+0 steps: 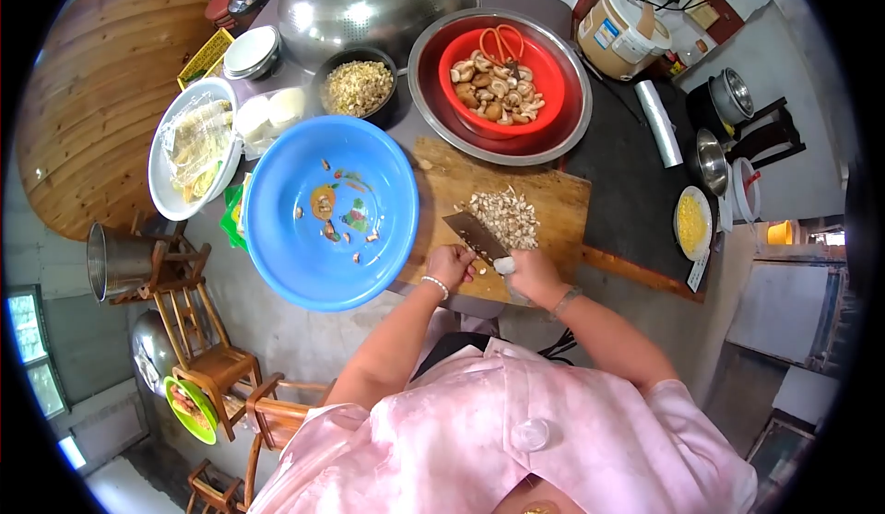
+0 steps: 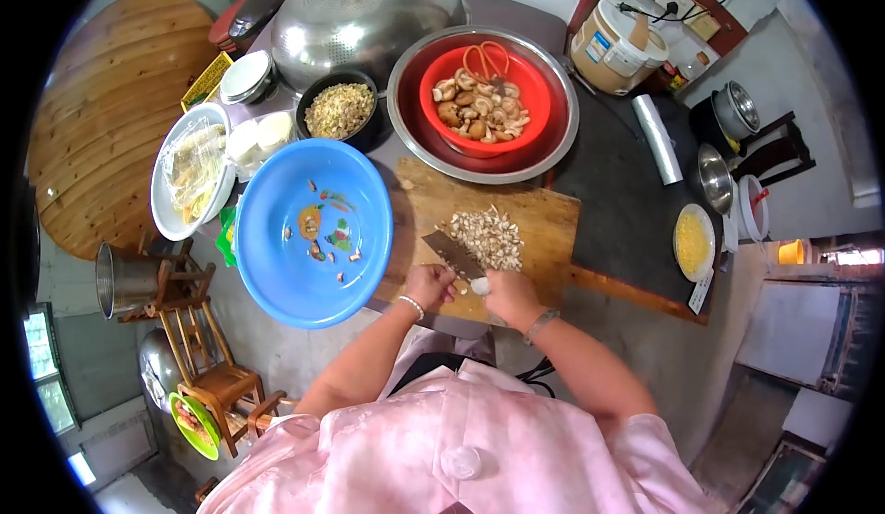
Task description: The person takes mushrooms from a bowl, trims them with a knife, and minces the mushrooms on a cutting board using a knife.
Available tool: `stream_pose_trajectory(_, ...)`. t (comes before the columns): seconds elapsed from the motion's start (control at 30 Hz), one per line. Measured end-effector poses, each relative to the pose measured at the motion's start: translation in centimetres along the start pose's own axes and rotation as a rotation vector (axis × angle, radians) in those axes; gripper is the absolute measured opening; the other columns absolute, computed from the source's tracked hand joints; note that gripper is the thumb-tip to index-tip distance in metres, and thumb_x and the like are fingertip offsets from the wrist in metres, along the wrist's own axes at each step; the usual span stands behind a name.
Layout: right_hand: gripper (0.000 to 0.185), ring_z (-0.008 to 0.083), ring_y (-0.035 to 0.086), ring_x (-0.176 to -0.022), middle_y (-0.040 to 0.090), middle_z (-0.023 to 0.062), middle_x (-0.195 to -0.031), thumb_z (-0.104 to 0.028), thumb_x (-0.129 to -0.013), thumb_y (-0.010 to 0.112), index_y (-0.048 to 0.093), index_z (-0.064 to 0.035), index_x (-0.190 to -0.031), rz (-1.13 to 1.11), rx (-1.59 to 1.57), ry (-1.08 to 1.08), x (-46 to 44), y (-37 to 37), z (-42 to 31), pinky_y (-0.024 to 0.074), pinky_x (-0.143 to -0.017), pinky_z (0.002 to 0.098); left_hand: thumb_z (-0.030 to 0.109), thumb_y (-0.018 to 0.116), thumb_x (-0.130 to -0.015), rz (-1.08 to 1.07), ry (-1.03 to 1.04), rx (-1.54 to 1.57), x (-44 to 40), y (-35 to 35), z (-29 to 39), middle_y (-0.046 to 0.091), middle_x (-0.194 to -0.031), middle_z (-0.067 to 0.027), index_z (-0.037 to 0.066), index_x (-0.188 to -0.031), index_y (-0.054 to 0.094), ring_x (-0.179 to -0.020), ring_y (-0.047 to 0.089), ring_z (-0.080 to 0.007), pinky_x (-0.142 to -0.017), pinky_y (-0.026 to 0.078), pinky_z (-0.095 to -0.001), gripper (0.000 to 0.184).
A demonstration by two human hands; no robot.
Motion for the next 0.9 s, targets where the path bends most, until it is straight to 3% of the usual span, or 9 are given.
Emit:
stream_pose_trajectory(0.07,0.015,0.0409,0.061,-0.074,0.062,0.0205,-0.073,-0.011,-0.068,0.063,0.062,-0.0031,-0.081,0.015,-0.064,0.036,0.6,-1.8,-0.1,0.0485,-0.066,0.0469,0.018,0.063,-0.089,-0.026,0.016,-0.149,0.6,-0.3,0.1,0.063,-0.059,-0.0062,0.002,-0.074,0.064,-0.051,0.063,-0.0181,-0.047,0.049,-0.0308,0.022)
stream_pose_trajectory(0.17,0.017,0.0403,0.061,-0.073,0.063,0.0201,-0.073,-0.014,-0.067,0.066,0.063,-0.0031,-0.080,0.084,-0.044,0.030,0.9,-4.3,1.0,0.0484,-0.064,0.0461,0.014,0.065,-0.082,0.145,0.355,-0.914,3.6,-1.4,4.1,0.068,-0.078,-0.0096,0.006,-0.085,0.065,-0.068,0.066,-0.0268,-0.061,0.053,-0.0367,0.008)
stream_pose_trajectory(0.27,0.018,0.0394,0.061,-0.073,0.063,0.0204,-0.073,-0.015,-0.068,0.067,0.064,-0.0029,-0.080,0.146,-0.081,0.043,1.0,-4.4,2.4,0.0488,-0.064,0.0453,0.012,0.063,-0.076,0.232,0.811,-0.864,5.4,-1.5,7.0,0.064,-0.107,-0.0107,0.012,-0.101,0.064,-0.093,0.062,-0.0319,-0.077,0.051,-0.0383,0.025)
stream_pose_trajectory(0.3,0.018,0.0392,0.062,-0.073,0.063,0.0205,-0.073,-0.016,-0.068,0.068,0.064,-0.0028,-0.080,0.151,-0.101,0.049,1.1,-4.5,2.4,0.0489,-0.064,0.0452,0.014,0.061,-0.076,0.167,0.912,-1.020,4.6,-1.0,7.1,0.055,-0.125,-0.0097,0.013,-0.112,0.061,-0.108,0.056,-0.0295,-0.085,0.049,-0.0357,0.036)
stream_pose_trajectory(0.4,0.020,0.0387,0.062,-0.073,0.063,0.0207,-0.074,-0.017,-0.068,0.070,0.064,-0.0029,-0.080,0.171,-0.164,0.066,1.1,-4.3,2.2,0.0491,-0.065,0.0447,0.016,0.060,-0.077,0.100,1.071,-1.160,3.8,0.7,7.3,0.058,-0.120,-0.0079,0.014,-0.113,0.062,-0.108,0.056,-0.0287,-0.087,0.048,-0.0351,0.035)
stream_pose_trajectory(0.53,0.020,0.0382,0.062,-0.074,0.063,0.0206,-0.074,-0.018,-0.068,0.071,0.064,-0.0044,-0.081,0.163,-0.234,0.083,0.7,-3.0,2.7,0.0493,-0.065,0.0444,0.011,0.060,-0.076,-0.102,0.900,-1.191,1.3,0.4,4.7,0.061,-0.109,-0.0103,0.008,-0.114,0.062,-0.103,0.056,-0.0272,-0.086,0.047,-0.0338,0.037)
stream_pose_trajectory(0.77,0.021,0.0371,0.064,-0.073,0.064,0.0205,-0.076,-0.015,-0.070,0.071,0.065,-0.0049,-0.087,0.098,-0.098,0.115,0.4,-2.0,0.6,0.0499,-0.065,0.0420,0.015,0.072,-0.072,0.379,0.620,-0.811,4.3,-0.3,5.0,0.063,-0.105,-0.0146,0.008,-0.115,0.062,-0.097,0.059,-0.0335,-0.081,0.050,-0.0386,0.045)
stream_pose_trajectory(0.9,0.018,0.0385,0.063,-0.073,0.064,0.0200,-0.076,-0.015,-0.071,0.067,0.064,-0.0059,-0.086,0.074,0.005,0.081,0.1,-1.6,-0.1,0.0493,-0.065,0.0454,0.013,0.070,-0.074,0.444,0.755,-0.709,4.8,-0.7,4.9,0.061,-0.111,-0.0123,0.009,-0.112,0.063,-0.096,0.059,-0.0318,-0.078,0.051,-0.0390,0.038)
Point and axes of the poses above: each hand's wrist, its own x-axis away from the middle knuckle, its own y-axis out of the palm, z = x × y, the point moved 4 cm from there along -x, towards the middle knuckle
